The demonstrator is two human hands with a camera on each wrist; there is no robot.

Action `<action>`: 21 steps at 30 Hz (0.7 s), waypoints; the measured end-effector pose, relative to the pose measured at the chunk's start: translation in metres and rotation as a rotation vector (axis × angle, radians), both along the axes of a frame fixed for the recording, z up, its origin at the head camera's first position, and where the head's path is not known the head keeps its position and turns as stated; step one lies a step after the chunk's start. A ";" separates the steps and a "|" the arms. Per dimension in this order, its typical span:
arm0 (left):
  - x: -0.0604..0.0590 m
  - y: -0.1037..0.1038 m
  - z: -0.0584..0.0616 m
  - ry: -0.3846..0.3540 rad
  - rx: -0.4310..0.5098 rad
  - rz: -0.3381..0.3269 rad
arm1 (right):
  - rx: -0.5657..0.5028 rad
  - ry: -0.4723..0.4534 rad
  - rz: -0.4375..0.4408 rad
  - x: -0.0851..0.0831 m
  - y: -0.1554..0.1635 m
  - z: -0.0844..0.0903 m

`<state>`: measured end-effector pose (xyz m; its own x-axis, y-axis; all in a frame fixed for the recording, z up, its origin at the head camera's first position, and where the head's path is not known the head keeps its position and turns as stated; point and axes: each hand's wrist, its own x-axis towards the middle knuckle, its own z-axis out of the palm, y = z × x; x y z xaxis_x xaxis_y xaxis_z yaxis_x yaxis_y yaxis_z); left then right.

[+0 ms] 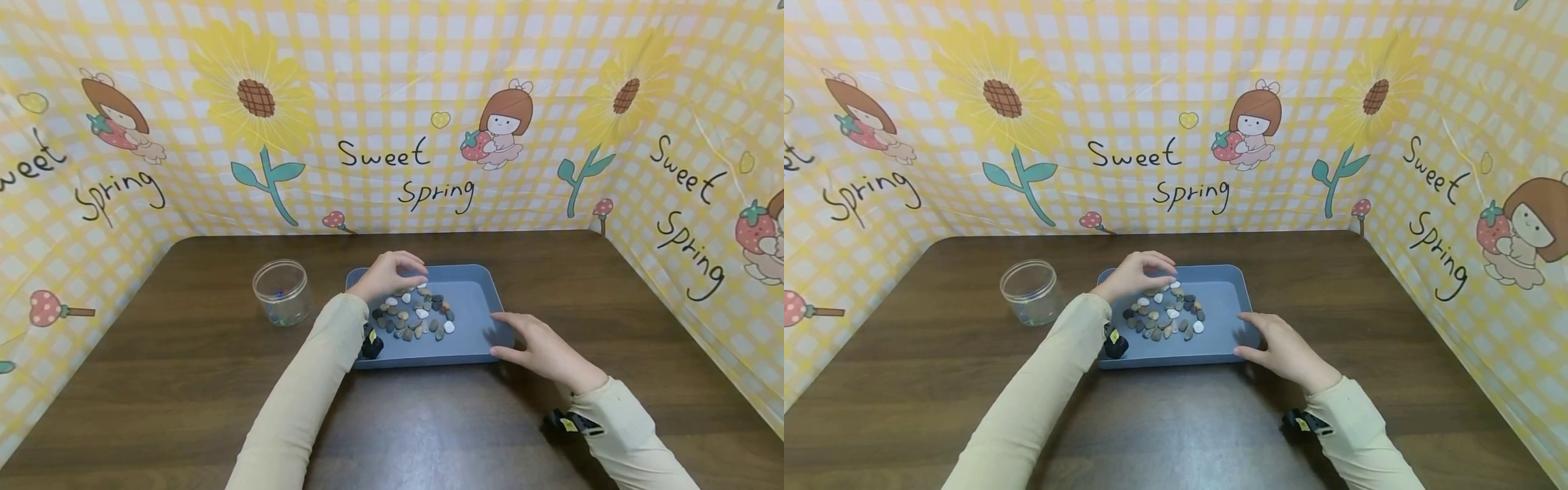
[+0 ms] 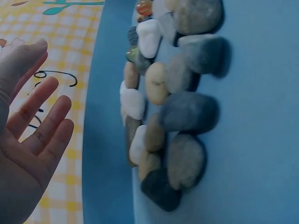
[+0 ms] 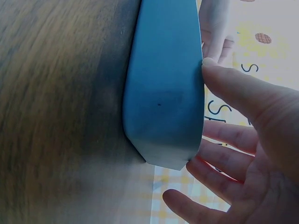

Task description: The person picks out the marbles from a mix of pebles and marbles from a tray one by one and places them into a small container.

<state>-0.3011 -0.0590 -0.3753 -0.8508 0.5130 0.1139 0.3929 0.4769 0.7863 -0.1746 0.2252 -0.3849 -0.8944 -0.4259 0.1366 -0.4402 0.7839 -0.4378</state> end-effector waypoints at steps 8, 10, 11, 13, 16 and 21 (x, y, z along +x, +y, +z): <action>0.002 0.004 -0.008 -0.045 -0.030 -0.015 | -0.003 -0.021 -0.007 0.000 0.000 0.001; 0.003 0.004 -0.009 -0.061 -0.028 -0.012 | -0.004 -0.021 -0.007 0.000 0.000 0.001; 0.003 0.004 -0.010 -0.065 -0.031 -0.012 | -0.003 -0.021 -0.007 0.000 0.000 0.001; 0.003 0.004 -0.011 -0.065 -0.041 -0.014 | 0.000 -0.022 -0.008 0.000 0.000 0.000; 0.002 0.005 -0.013 -0.060 -0.053 -0.014 | 0.001 -0.027 -0.013 -0.001 0.000 -0.001; -0.002 0.008 -0.018 -0.049 -0.077 -0.023 | -0.002 -0.041 -0.013 -0.002 0.000 -0.002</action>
<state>-0.3027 -0.0510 -0.3934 -0.8422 0.5383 0.0318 0.3661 0.5275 0.7666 -0.1766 0.2249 -0.3864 -0.9048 -0.4137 0.1008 -0.4115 0.7888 -0.4565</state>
